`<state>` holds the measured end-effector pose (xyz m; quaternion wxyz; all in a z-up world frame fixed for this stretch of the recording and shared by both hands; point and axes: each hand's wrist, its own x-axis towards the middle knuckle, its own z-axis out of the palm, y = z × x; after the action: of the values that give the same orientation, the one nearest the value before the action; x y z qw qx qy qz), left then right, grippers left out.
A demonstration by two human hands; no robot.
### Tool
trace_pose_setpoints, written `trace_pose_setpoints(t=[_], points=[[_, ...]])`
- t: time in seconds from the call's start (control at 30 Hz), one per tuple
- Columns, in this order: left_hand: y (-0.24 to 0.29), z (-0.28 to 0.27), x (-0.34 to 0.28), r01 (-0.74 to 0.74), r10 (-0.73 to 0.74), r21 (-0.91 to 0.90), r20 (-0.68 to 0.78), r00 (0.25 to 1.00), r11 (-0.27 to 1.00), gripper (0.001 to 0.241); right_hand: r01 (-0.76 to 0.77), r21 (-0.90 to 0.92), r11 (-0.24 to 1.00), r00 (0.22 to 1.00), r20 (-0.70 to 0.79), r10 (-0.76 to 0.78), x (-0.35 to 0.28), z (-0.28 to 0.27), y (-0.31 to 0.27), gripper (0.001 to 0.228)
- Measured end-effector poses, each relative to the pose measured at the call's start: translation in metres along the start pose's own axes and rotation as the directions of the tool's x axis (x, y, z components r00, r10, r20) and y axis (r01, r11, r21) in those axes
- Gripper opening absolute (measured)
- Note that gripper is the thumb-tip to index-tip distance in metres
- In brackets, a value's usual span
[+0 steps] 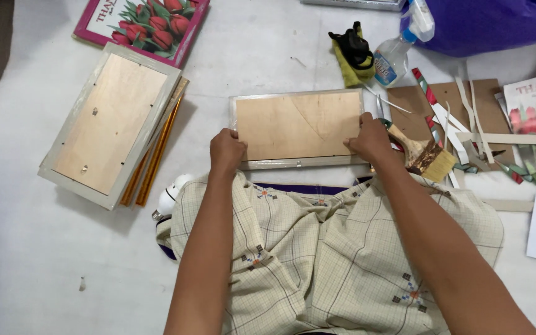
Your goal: Assembling a picture frame by placing a wooden backing and inserting a picture card.
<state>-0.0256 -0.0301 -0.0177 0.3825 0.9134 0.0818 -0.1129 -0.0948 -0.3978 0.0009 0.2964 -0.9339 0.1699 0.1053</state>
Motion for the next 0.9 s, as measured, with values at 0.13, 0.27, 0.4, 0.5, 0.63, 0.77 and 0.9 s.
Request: trace_pose_setpoints(t=[0.13, 0.27, 0.4, 0.5, 0.63, 0.77, 0.9], points=[[0.018, -0.014, -0.008, 0.043, -0.044, 0.033, 0.034, 0.998, 0.999, 0.055, -0.024, -0.061, 0.998, 1.000, 0.016, 0.025, 0.003, 0.006, 0.000, 0.061], [0.017, -0.012, -0.005, -0.013, 0.010, 0.058, 0.063, 0.998, 0.998, 0.046, -0.002, -0.078, 0.997, 1.000, -0.003, 0.002, 0.004, 0.006, 0.003, 0.067], [0.005, 0.006, 0.008, -0.007, -0.010, 0.155, 0.111, 0.994, 0.988, 0.037, -0.016, -0.122, 0.992, 1.000, -0.015, 0.015, 0.001, 0.008, -0.002, 0.065], [0.020, -0.001, -0.003, -0.030, 0.013, 0.151, 0.109, 0.994, 0.988, 0.045, 0.006, -0.106, 0.994, 1.000, -0.018, -0.008, 0.001, 0.008, -0.003, 0.067], [0.011, -0.003, 0.001, -0.027, 0.014, 0.118, 0.111, 0.994, 0.993, 0.044, 0.008, -0.106, 0.994, 1.000, -0.010, -0.009, -0.005, 0.003, -0.013, 0.066], [0.003, 0.004, 0.007, 0.010, -0.014, 0.044, 0.085, 0.996, 0.999, 0.041, 0.005, -0.097, 0.995, 1.000, -0.007, -0.006, -0.002, 0.005, -0.009, 0.068], [0.009, 0.002, 0.004, 0.029, -0.036, 0.088, 0.078, 0.996, 0.996, 0.043, 0.050, -0.065, 0.997, 0.999, -0.006, -0.051, 0.004, 0.007, 0.004, 0.061]])
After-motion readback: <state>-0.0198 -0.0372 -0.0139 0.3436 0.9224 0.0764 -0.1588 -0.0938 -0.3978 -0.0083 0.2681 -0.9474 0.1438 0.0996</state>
